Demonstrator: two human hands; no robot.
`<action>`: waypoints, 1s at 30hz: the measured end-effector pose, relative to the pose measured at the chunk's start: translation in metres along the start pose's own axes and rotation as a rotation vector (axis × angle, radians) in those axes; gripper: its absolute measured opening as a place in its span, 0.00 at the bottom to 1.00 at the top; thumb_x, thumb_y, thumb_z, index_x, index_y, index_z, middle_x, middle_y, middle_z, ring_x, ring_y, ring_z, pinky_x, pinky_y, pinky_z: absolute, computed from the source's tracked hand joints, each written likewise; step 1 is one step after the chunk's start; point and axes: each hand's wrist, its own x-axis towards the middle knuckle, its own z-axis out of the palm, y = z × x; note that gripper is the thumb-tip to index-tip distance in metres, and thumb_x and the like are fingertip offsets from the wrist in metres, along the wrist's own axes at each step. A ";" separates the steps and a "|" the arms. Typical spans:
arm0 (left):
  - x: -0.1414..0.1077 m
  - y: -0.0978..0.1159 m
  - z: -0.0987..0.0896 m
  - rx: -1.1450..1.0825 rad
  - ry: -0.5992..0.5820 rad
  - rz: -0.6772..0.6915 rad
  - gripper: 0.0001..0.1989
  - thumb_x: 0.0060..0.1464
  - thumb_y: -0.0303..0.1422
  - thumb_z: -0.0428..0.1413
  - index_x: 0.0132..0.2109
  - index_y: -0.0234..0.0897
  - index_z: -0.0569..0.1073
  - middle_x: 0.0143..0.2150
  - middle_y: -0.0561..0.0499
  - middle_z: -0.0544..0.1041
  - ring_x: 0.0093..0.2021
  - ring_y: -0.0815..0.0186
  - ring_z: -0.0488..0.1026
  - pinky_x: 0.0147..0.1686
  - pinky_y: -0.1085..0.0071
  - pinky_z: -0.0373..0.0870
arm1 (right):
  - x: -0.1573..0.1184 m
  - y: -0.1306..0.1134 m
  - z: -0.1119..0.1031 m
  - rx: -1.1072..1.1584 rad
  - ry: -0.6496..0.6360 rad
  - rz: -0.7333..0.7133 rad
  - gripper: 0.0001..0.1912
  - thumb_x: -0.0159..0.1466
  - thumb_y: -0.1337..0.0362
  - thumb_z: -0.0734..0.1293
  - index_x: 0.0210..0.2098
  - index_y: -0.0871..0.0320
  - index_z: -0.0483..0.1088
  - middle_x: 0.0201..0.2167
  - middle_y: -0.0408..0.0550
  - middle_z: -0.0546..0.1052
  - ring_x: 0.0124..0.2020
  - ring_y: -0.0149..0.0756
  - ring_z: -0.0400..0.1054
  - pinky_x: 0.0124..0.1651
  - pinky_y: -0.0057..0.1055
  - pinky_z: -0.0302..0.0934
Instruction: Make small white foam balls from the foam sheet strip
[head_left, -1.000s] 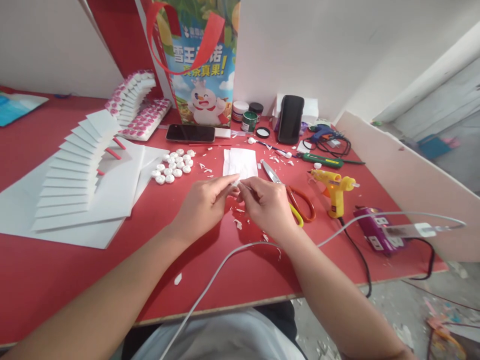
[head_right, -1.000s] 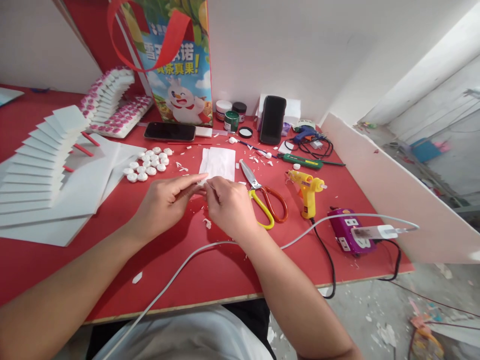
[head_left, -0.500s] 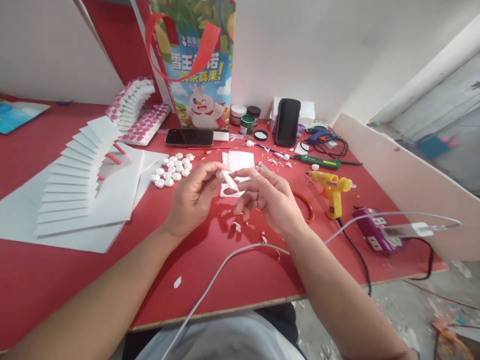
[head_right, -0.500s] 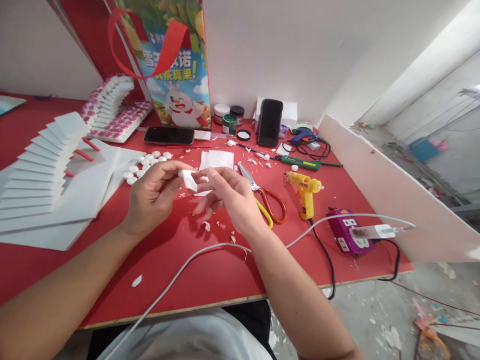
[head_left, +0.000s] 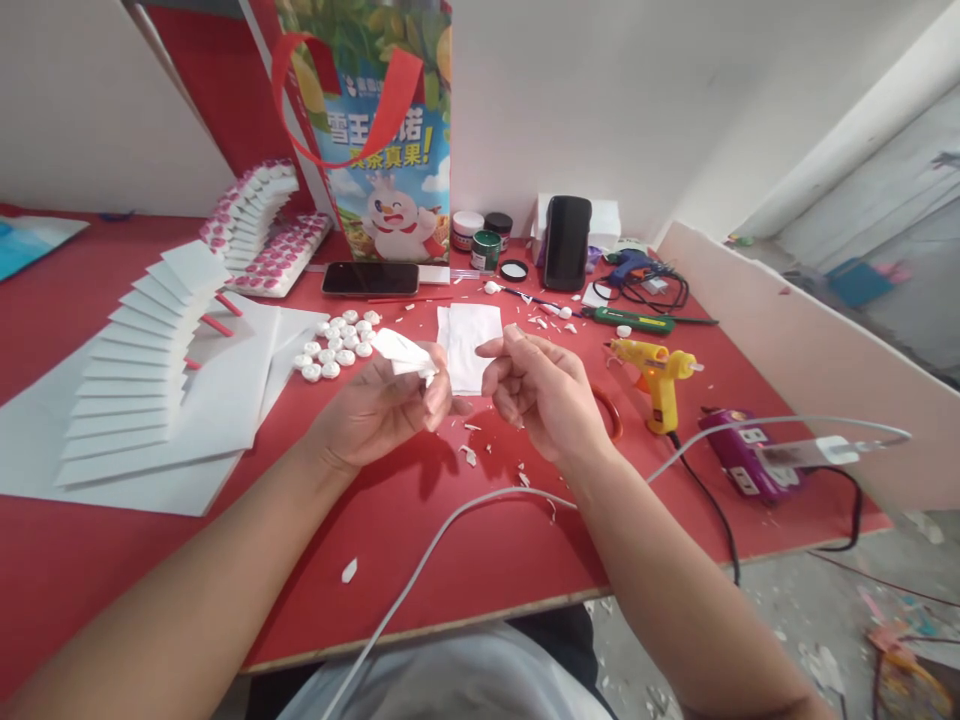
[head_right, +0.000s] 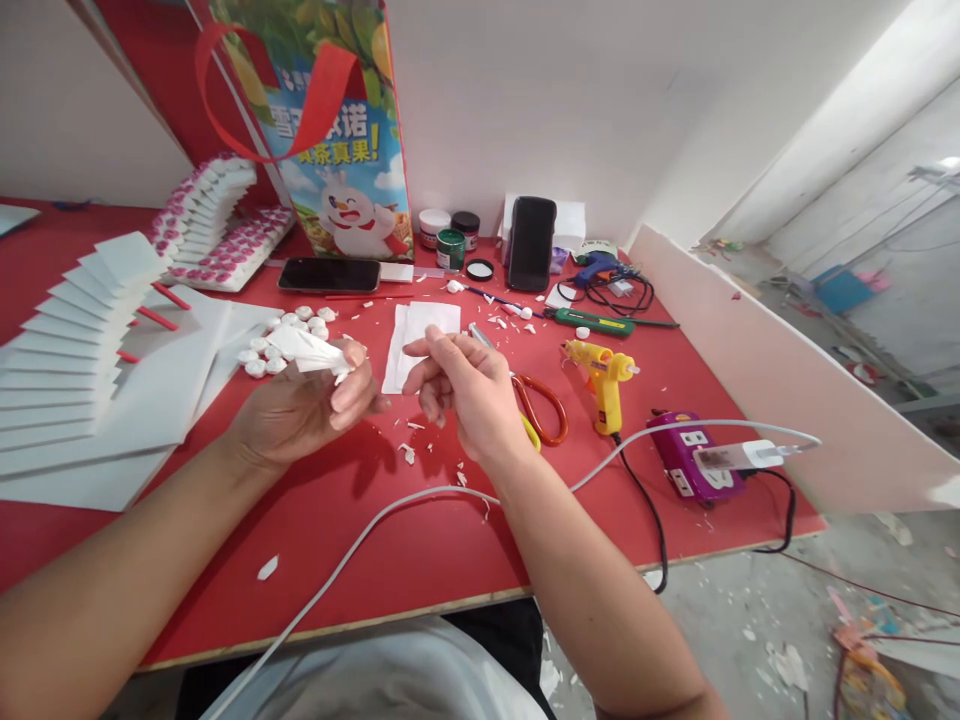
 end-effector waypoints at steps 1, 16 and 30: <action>0.000 0.000 0.000 0.022 -0.004 -0.001 0.23 0.43 0.52 0.69 0.37 0.41 0.73 0.22 0.58 0.67 0.20 0.71 0.63 0.38 0.60 0.79 | 0.000 0.000 0.000 -0.010 0.004 0.003 0.23 0.59 0.44 0.72 0.34 0.59 0.74 0.21 0.42 0.75 0.13 0.22 0.58 0.15 0.24 0.50; 0.003 -0.009 -0.007 0.002 -0.160 -0.121 0.12 0.52 0.40 0.67 0.32 0.37 0.76 0.25 0.52 0.73 0.24 0.68 0.70 0.27 0.69 0.69 | -0.010 0.010 0.005 -0.608 -0.060 -0.432 0.05 0.63 0.66 0.69 0.39 0.56 0.76 0.31 0.44 0.72 0.32 0.31 0.69 0.34 0.29 0.67; 0.002 -0.008 -0.004 -0.121 -0.153 -0.211 0.12 0.49 0.38 0.69 0.35 0.35 0.78 0.24 0.54 0.74 0.20 0.71 0.68 0.39 0.59 0.79 | -0.007 0.009 0.009 -0.478 0.059 -0.278 0.04 0.58 0.64 0.67 0.28 0.57 0.71 0.23 0.41 0.74 0.26 0.29 0.68 0.30 0.28 0.63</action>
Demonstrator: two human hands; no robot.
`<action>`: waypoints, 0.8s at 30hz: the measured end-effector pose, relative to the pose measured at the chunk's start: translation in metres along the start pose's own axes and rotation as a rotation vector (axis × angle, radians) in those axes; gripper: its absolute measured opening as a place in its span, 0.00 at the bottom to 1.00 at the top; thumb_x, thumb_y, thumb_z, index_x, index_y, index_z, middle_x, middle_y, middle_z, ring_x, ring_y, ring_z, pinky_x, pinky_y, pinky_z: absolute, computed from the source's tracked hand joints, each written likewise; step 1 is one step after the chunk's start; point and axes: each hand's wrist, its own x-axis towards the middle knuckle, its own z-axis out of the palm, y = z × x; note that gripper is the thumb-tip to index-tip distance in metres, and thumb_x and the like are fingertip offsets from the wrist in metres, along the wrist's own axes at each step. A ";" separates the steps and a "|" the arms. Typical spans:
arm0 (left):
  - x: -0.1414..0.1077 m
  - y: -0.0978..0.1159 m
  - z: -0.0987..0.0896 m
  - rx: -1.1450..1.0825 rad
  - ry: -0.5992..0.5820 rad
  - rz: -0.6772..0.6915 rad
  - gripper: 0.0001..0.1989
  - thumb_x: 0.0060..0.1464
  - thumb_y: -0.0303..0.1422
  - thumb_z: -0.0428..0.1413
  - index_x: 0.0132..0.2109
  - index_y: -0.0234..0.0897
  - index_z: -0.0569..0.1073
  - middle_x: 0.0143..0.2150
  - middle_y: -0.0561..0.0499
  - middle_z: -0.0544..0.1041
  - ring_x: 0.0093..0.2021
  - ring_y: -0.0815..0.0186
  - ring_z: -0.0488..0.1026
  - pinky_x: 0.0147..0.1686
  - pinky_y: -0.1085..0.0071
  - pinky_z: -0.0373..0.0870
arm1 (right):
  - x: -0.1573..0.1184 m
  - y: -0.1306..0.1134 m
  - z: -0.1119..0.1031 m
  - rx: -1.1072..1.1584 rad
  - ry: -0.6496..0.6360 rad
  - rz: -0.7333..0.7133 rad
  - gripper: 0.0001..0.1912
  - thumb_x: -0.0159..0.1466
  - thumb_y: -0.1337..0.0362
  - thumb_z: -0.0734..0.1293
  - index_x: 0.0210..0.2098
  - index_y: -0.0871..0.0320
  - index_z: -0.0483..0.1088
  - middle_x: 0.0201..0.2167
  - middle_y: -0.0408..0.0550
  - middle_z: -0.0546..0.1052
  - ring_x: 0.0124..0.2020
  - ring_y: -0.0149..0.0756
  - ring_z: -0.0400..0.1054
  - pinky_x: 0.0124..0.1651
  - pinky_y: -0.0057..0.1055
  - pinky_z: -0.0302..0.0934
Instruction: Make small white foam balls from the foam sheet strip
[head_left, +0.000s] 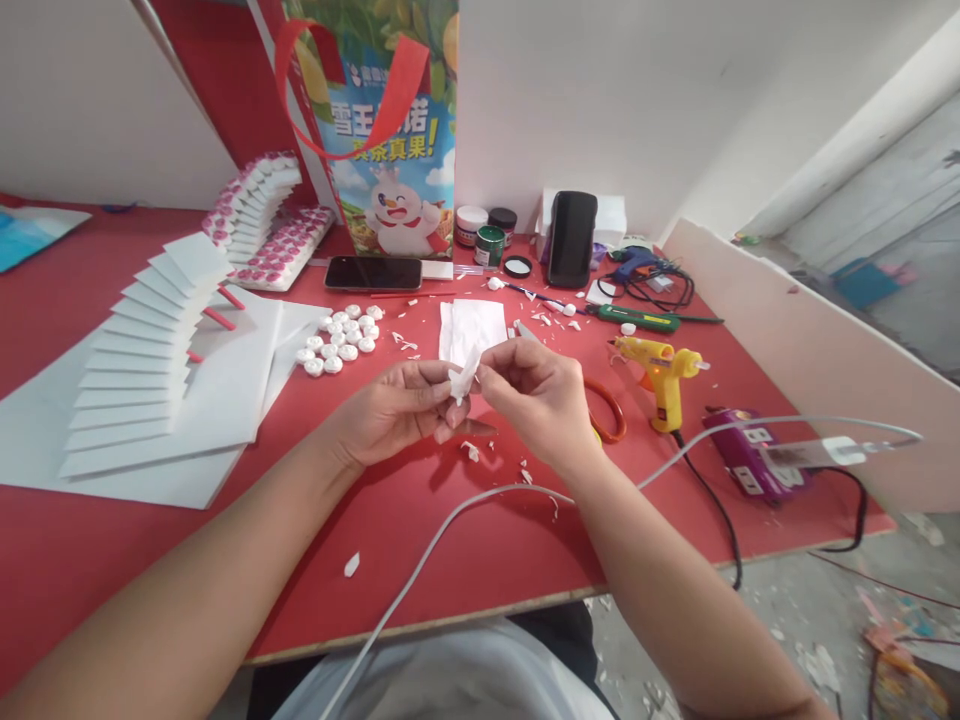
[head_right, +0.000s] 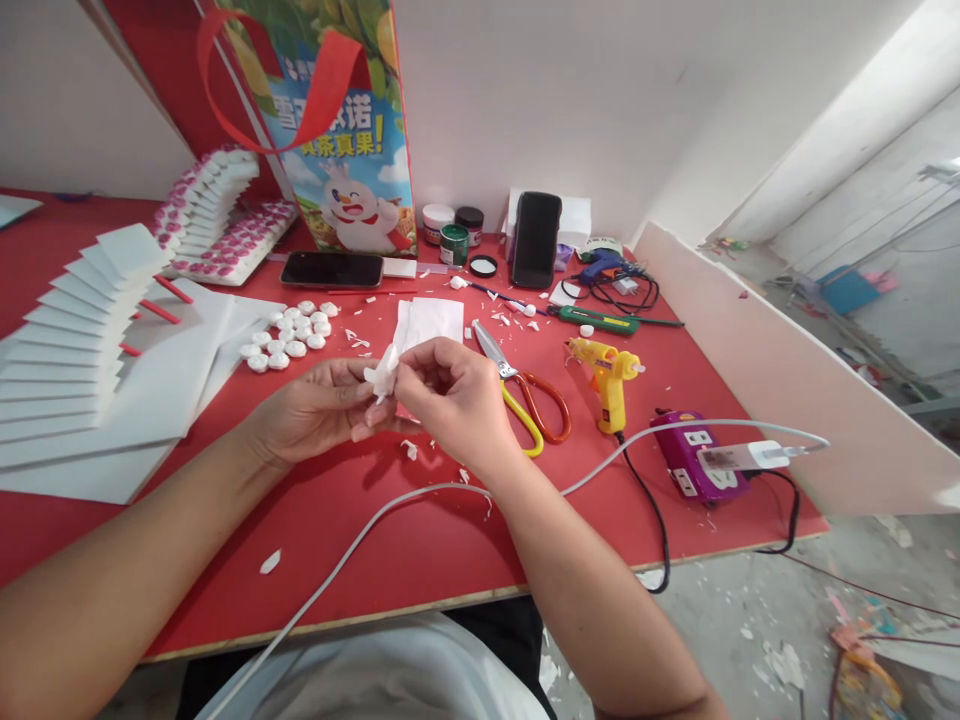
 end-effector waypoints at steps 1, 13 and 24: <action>0.000 0.000 0.000 -0.010 0.007 -0.008 0.12 0.49 0.38 0.69 0.35 0.35 0.78 0.23 0.54 0.74 0.20 0.71 0.68 0.40 0.58 0.79 | 0.001 0.000 0.000 0.017 -0.003 0.002 0.03 0.58 0.64 0.68 0.29 0.57 0.71 0.24 0.41 0.74 0.26 0.29 0.68 0.30 0.28 0.63; 0.001 -0.005 -0.005 0.028 -0.027 -0.008 0.12 0.52 0.39 0.67 0.33 0.36 0.76 0.25 0.54 0.72 0.23 0.71 0.68 0.42 0.60 0.78 | -0.002 0.003 0.000 0.019 -0.067 0.002 0.08 0.60 0.61 0.71 0.33 0.56 0.69 0.23 0.37 0.67 0.23 0.26 0.61 0.26 0.26 0.57; -0.002 0.005 -0.003 0.715 0.200 0.183 0.11 0.61 0.39 0.57 0.41 0.35 0.76 0.29 0.51 0.78 0.27 0.65 0.75 0.35 0.66 0.74 | 0.005 0.003 -0.015 -0.119 -0.045 -0.111 0.11 0.66 0.57 0.65 0.44 0.56 0.70 0.33 0.44 0.75 0.26 0.27 0.64 0.29 0.28 0.59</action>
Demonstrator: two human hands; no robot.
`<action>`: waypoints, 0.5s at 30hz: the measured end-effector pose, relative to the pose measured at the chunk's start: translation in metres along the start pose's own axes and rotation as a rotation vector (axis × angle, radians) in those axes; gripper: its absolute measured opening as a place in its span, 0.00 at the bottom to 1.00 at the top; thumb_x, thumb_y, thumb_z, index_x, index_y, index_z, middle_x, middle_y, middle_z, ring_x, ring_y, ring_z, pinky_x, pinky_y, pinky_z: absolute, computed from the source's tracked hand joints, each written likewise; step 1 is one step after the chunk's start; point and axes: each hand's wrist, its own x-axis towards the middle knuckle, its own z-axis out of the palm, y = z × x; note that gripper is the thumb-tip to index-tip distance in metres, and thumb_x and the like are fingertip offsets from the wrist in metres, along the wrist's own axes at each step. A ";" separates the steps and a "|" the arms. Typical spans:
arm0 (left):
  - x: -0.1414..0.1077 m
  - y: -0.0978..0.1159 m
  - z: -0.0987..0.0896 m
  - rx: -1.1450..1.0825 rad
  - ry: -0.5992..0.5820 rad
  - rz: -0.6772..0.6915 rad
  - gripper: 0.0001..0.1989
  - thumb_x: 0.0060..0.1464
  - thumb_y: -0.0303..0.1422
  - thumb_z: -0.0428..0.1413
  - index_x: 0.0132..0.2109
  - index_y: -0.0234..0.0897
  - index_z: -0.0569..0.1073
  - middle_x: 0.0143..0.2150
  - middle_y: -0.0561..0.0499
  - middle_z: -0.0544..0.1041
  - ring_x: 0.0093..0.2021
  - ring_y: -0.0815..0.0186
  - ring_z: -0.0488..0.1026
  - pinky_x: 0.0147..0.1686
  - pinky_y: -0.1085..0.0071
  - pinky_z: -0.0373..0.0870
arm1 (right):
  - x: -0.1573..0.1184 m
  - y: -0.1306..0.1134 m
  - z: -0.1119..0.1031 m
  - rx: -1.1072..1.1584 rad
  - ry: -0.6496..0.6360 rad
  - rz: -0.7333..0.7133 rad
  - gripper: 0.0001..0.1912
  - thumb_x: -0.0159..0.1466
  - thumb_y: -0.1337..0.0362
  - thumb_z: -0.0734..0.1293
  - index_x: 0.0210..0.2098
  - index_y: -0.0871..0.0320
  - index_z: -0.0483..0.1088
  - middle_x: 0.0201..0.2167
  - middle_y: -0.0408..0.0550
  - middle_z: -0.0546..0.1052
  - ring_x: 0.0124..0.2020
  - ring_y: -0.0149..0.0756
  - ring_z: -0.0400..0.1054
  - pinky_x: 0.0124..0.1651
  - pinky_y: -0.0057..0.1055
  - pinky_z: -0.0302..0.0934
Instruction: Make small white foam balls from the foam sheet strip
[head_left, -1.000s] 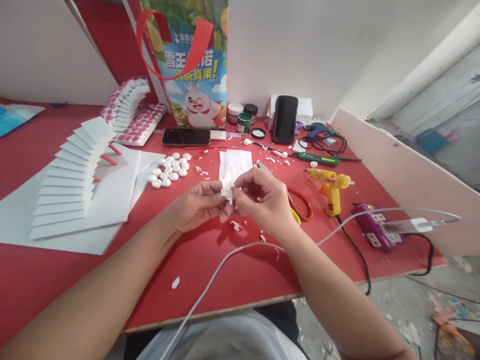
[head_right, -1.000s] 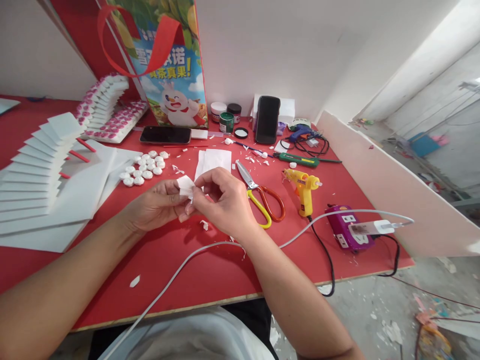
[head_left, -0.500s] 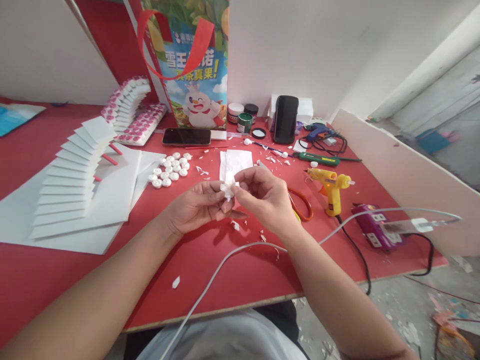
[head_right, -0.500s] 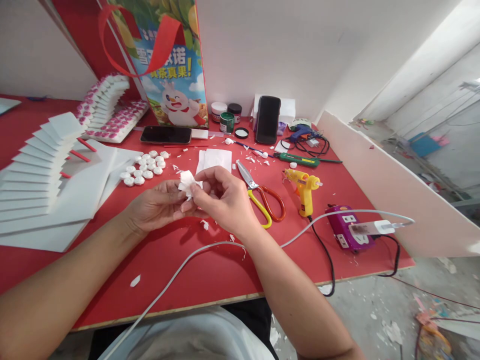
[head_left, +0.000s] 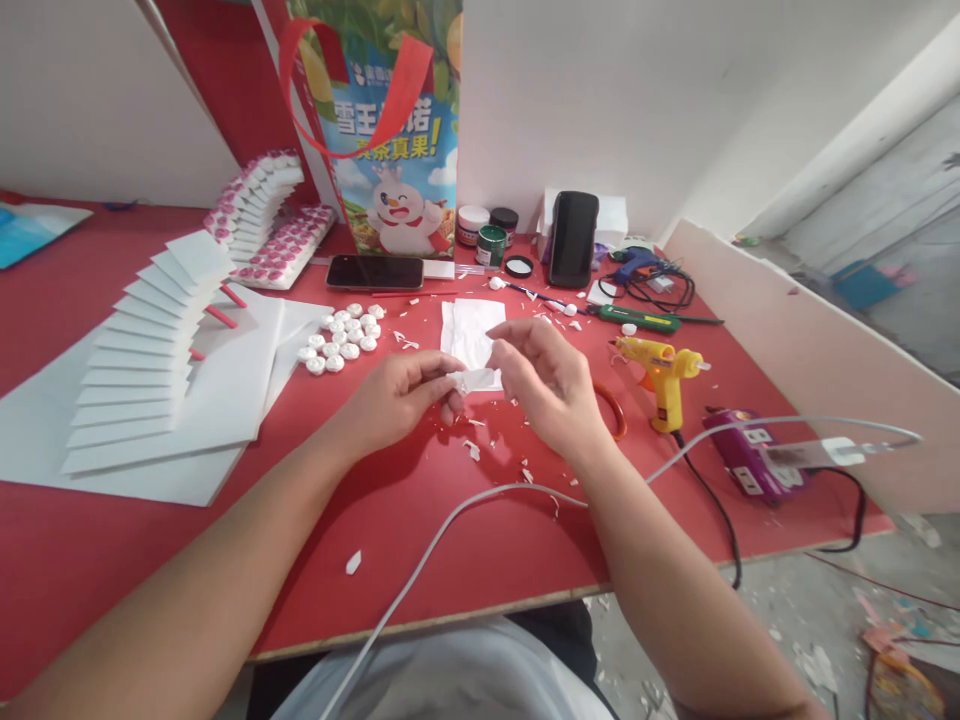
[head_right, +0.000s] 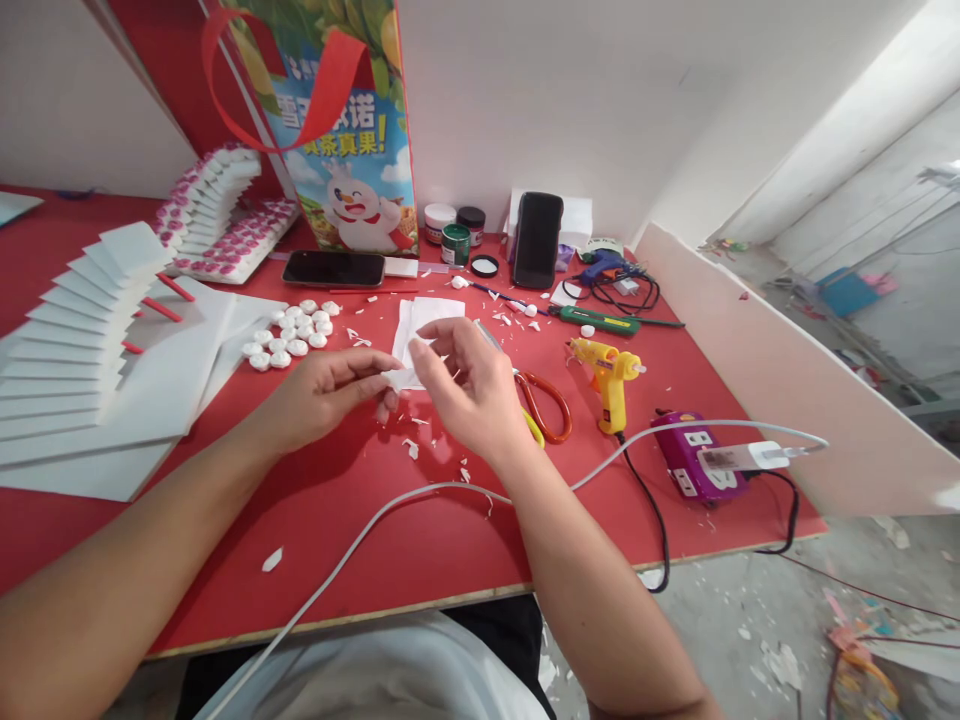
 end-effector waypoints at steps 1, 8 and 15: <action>0.000 0.000 0.000 0.131 0.030 0.031 0.10 0.62 0.39 0.55 0.41 0.36 0.75 0.28 0.51 0.78 0.28 0.64 0.76 0.34 0.67 0.73 | -0.001 0.000 0.000 -0.107 -0.030 -0.028 0.15 0.66 0.56 0.67 0.48 0.56 0.69 0.37 0.46 0.77 0.27 0.28 0.66 0.31 0.29 0.60; -0.002 -0.002 0.004 0.649 0.144 0.224 0.11 0.64 0.34 0.50 0.43 0.36 0.76 0.33 0.46 0.81 0.31 0.61 0.77 0.32 0.69 0.68 | -0.005 0.002 0.014 -0.714 -0.270 -0.048 0.20 0.66 0.59 0.65 0.55 0.60 0.68 0.47 0.55 0.80 0.35 0.41 0.73 0.36 0.33 0.58; -0.003 0.000 0.007 0.654 0.140 0.201 0.11 0.65 0.33 0.50 0.45 0.36 0.77 0.31 0.49 0.81 0.29 0.64 0.75 0.31 0.71 0.67 | -0.002 0.005 0.017 -0.912 -0.322 0.009 0.14 0.70 0.62 0.60 0.46 0.61 0.73 0.32 0.52 0.81 0.30 0.40 0.71 0.31 0.31 0.48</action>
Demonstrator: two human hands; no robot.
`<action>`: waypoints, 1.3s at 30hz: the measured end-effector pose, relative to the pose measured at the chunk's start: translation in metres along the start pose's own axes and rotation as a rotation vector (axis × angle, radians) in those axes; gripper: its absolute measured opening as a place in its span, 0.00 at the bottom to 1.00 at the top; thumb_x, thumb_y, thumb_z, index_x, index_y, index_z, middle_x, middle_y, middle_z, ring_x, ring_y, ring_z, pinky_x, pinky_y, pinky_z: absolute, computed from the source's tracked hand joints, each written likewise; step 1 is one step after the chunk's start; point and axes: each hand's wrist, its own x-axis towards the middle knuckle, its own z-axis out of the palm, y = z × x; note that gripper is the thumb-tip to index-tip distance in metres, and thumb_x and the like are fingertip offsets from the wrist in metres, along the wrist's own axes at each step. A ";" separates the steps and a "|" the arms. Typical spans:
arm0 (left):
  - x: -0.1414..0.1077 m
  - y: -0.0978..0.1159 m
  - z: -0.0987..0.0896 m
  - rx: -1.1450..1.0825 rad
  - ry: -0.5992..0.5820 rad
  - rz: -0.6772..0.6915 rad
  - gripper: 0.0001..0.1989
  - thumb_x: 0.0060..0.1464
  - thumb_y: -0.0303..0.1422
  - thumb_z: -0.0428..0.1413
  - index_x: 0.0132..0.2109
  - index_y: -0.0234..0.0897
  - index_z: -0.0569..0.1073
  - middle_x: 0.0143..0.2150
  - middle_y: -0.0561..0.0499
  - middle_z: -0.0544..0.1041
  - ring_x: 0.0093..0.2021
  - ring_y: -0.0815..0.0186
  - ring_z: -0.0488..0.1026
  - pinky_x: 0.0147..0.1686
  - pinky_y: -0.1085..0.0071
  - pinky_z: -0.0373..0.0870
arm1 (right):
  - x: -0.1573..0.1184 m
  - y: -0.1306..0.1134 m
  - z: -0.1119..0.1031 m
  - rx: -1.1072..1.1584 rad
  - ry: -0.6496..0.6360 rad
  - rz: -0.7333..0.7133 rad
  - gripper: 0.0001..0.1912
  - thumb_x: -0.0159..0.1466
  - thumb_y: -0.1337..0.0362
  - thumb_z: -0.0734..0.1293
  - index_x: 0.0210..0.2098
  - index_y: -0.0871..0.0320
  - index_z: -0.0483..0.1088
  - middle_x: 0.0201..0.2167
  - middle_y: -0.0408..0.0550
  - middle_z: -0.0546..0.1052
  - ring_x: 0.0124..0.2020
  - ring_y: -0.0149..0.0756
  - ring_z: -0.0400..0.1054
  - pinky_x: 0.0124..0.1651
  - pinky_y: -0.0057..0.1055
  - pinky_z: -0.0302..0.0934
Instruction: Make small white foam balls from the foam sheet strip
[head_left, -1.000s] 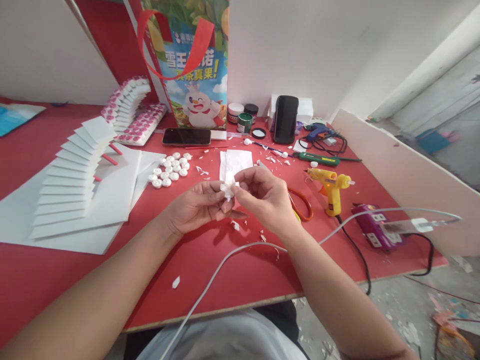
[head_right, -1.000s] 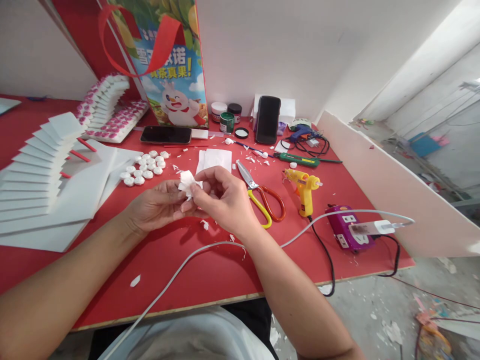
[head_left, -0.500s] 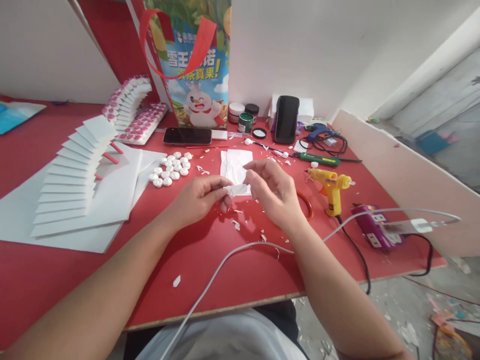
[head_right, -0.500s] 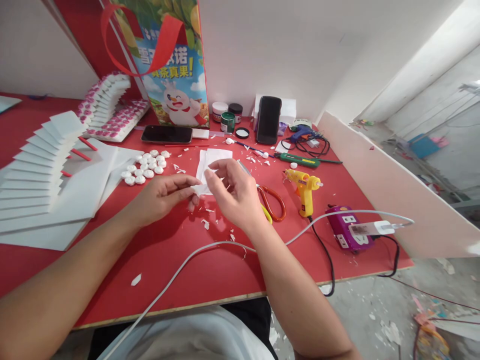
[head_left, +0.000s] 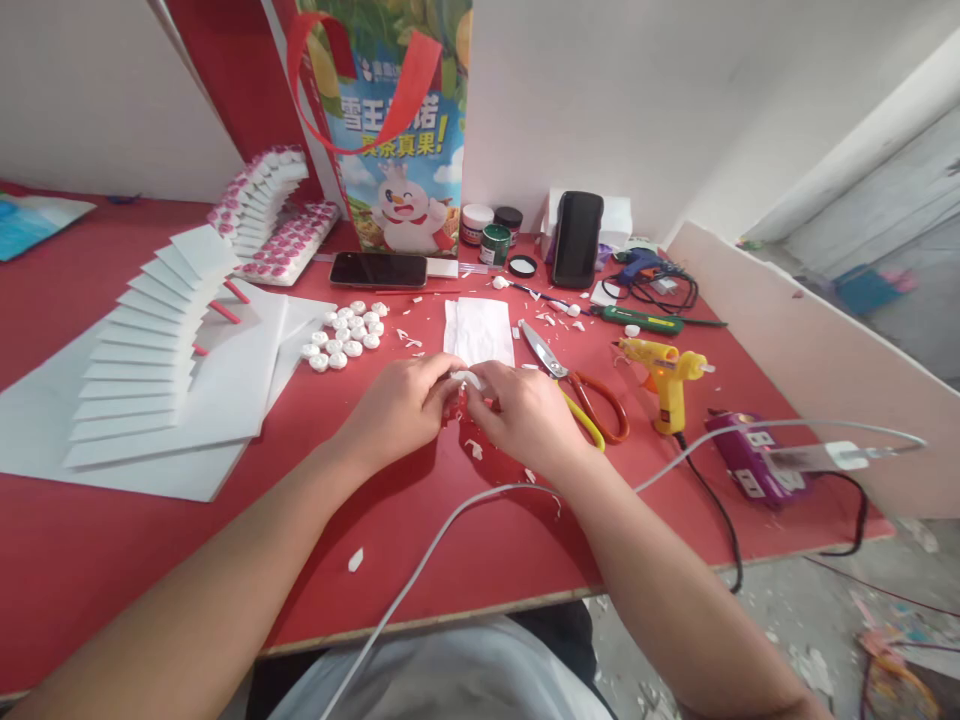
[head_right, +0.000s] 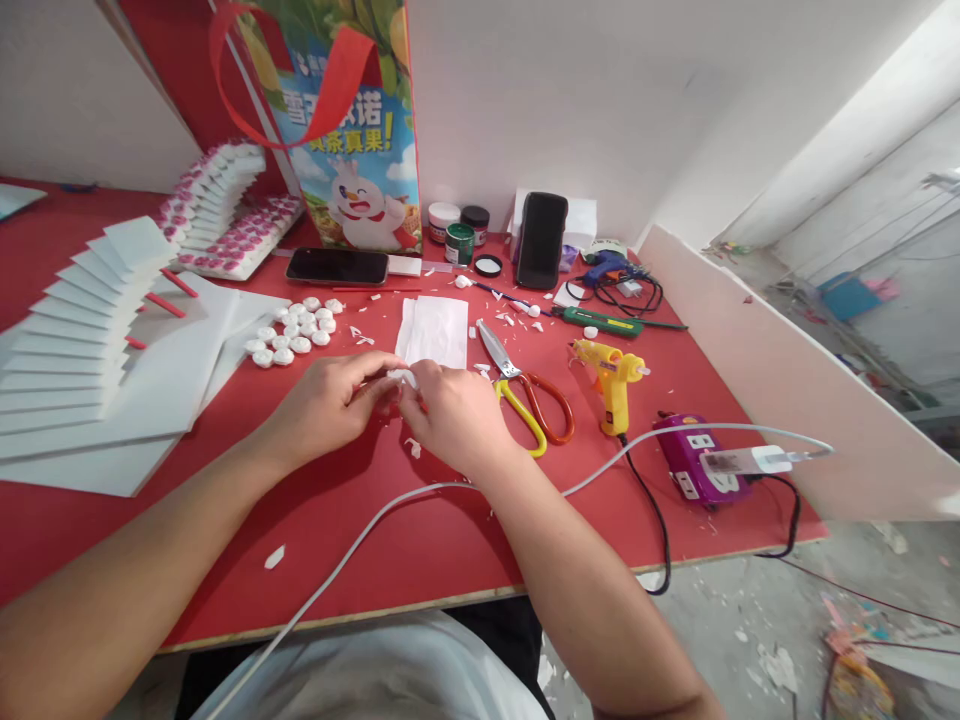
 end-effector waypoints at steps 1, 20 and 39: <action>0.000 0.000 0.000 -0.006 -0.005 -0.012 0.11 0.65 0.34 0.50 0.45 0.35 0.76 0.30 0.50 0.80 0.29 0.65 0.75 0.31 0.71 0.66 | 0.000 0.000 0.000 -0.018 -0.006 0.004 0.14 0.70 0.61 0.60 0.45 0.61 0.74 0.31 0.52 0.81 0.30 0.39 0.71 0.31 0.31 0.47; -0.001 -0.007 0.005 0.111 0.053 0.128 0.11 0.65 0.29 0.48 0.46 0.35 0.75 0.42 0.43 0.83 0.38 0.59 0.79 0.36 0.67 0.71 | 0.008 0.012 -0.003 1.079 0.061 0.277 0.07 0.61 0.65 0.66 0.36 0.61 0.74 0.21 0.38 0.69 0.18 0.24 0.59 0.22 0.25 0.51; 0.000 -0.007 0.003 0.178 0.166 0.151 0.11 0.66 0.28 0.48 0.49 0.32 0.74 0.41 0.43 0.83 0.37 0.60 0.79 0.35 0.68 0.71 | -0.003 0.001 0.003 0.303 0.291 -0.001 0.17 0.65 0.58 0.65 0.50 0.59 0.75 0.36 0.50 0.81 0.28 0.33 0.71 0.34 0.30 0.60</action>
